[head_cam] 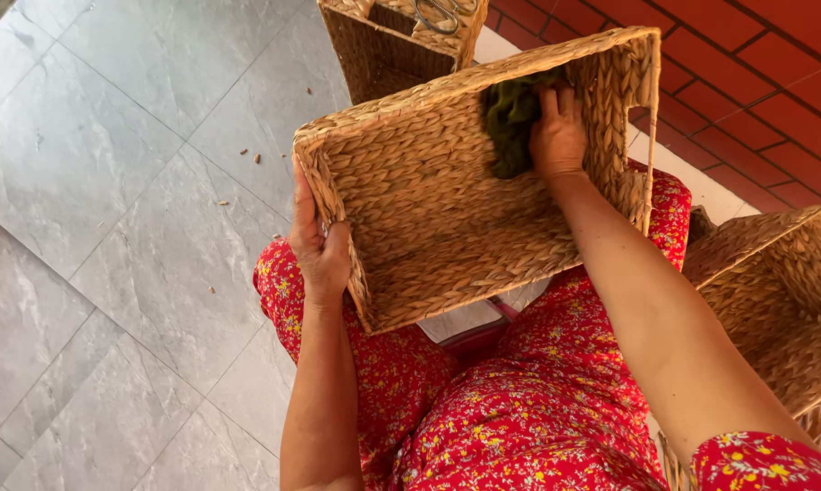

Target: The person sits on the floor holding a woven water-hyacinth storage basket on their lap and wipes its interior and rim with a green cloth. They occasionally use scissors to trim loose weave strands from the basket edge, then resume wiping, working through several baskets.

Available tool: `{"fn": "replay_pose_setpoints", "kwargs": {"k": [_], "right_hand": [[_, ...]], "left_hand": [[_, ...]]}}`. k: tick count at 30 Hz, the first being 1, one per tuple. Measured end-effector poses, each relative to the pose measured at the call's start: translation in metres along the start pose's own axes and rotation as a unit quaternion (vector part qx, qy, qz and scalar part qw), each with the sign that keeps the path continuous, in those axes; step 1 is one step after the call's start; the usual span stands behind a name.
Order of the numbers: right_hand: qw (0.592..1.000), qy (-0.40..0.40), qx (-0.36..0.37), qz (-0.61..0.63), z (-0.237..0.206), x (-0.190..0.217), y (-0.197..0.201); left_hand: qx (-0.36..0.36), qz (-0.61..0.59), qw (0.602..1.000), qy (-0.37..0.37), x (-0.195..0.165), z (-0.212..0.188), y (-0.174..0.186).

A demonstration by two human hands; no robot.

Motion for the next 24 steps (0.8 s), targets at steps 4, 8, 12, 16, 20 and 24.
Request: {"fn": "replay_pose_setpoints", "kwargs": {"k": [4,8,12,16,20,24], "right_hand": [[0.985,-0.126,-0.024,0.115,-0.007,0.047,0.0],[0.969,-0.03,0.028,0.242,-0.02,0.168,-0.004],[0.915,0.193,0.131,0.329,-0.046,0.263,-0.012],[0.928,0.229,0.2,0.215,-0.034,0.209,-0.026],[0.982,0.065,0.13,0.119,-0.012,0.055,-0.003],[0.971,-0.137,0.153,0.124,-0.022,-0.031,-0.018]], "left_hand": [[0.001,0.027,0.999,-0.019,-0.001,0.0,0.002],[0.001,0.042,0.999,-0.034,-0.002,0.002,0.004],[-0.006,0.035,0.999,-0.02,-0.001,0.004,0.01],[-0.002,0.028,0.999,-0.016,-0.001,0.004,0.011],[-0.003,-0.004,1.0,-0.015,0.005,0.005,0.006],[-0.002,0.076,0.996,-0.045,0.007,0.007,0.003]]}}
Point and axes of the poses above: each hand's wrist, its own z-axis towards the middle knuckle, its own y-axis out of the back of the hand, x = y × z, the point moved 6 cm from there along z, towards the middle knuckle, and after that the axes turned 1 degree about -z, right-handed, at the moved point
